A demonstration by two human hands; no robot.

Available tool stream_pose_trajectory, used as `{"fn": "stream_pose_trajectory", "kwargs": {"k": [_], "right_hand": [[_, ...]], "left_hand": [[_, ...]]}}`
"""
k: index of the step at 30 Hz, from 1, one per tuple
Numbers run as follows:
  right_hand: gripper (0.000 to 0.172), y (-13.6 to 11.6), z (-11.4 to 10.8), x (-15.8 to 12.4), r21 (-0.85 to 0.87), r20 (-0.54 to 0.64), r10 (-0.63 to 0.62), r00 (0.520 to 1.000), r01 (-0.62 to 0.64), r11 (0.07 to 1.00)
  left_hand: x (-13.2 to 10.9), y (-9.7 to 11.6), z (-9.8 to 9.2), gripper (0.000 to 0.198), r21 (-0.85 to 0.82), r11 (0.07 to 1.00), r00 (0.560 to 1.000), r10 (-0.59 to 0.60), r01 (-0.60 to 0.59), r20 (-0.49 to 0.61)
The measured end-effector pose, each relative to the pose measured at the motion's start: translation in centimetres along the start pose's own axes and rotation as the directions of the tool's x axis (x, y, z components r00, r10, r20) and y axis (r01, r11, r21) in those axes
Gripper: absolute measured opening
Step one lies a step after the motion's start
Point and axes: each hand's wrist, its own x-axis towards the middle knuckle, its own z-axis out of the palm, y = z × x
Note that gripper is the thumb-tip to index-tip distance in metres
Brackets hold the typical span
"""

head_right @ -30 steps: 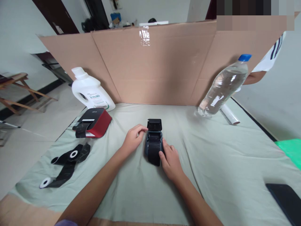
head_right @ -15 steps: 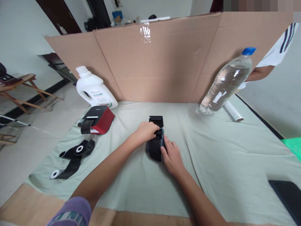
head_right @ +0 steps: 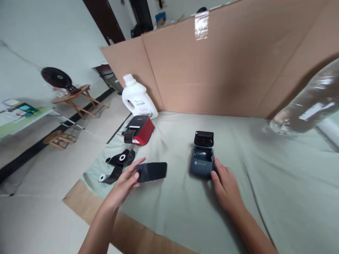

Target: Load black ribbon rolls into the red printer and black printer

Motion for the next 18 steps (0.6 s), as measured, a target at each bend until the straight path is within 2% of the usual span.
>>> {"fn": "stream_pose_trajectory", "kwargs": {"k": [2, 4, 6, 9, 12, 15, 18], "right_hand": [[0.061, 0.1, -0.1, 0.1, -0.014, 0.010, 0.008, 1.000, -0.008, 1.000], [0.062, 0.1, -0.2, 0.1, -0.024, 0.018, 0.017, 1.000, -0.017, 1.000], [0.064, 0.3, -0.3, 0.2, -0.035, 0.029, 0.024, 0.999, -0.023, 0.999], [0.067, 0.4, -0.3, 0.4, -0.064, 0.049, 0.051, 0.998, -0.048, 0.997], [0.074, 0.2, -0.4, 0.6, -0.101, 0.056, 0.102, 0.993, -0.096, 0.990], [0.080, -0.3, -0.7, 0.8, -0.117, 0.055, 0.126, 0.991, -0.119, 0.986], [0.084, -0.8, -0.9, 1.1, -0.130, 0.067, 0.138, 0.988, -0.128, 0.983]], "left_hand": [[-1.2, -1.7, -1.2, 0.064, 0.020, 0.997, 0.986, 0.074, -0.072, -0.150], [-1.6, -3.0, -2.0, 0.052, 0.089, 0.984, 0.939, 0.175, -0.156, -0.296], [-1.5, -3.9, -2.8, 0.041, 0.230, 0.957, 0.884, 0.259, -0.179, -0.390], [-1.2, -4.6, -3.5, 0.029, 0.413, 0.893, 0.843, 0.357, -0.181, -0.402], [-0.9, -5.3, -3.6, 0.027, 0.472, 0.854, 0.832, 0.418, -0.221, -0.366], [-0.3, -6.1, -3.5, 0.044, 0.466, 0.863, 0.844, 0.388, -0.193, -0.370], [0.1, -6.5, -3.5, 0.045, 0.535, 0.841, 0.873, 0.321, -0.083, -0.368]]}}
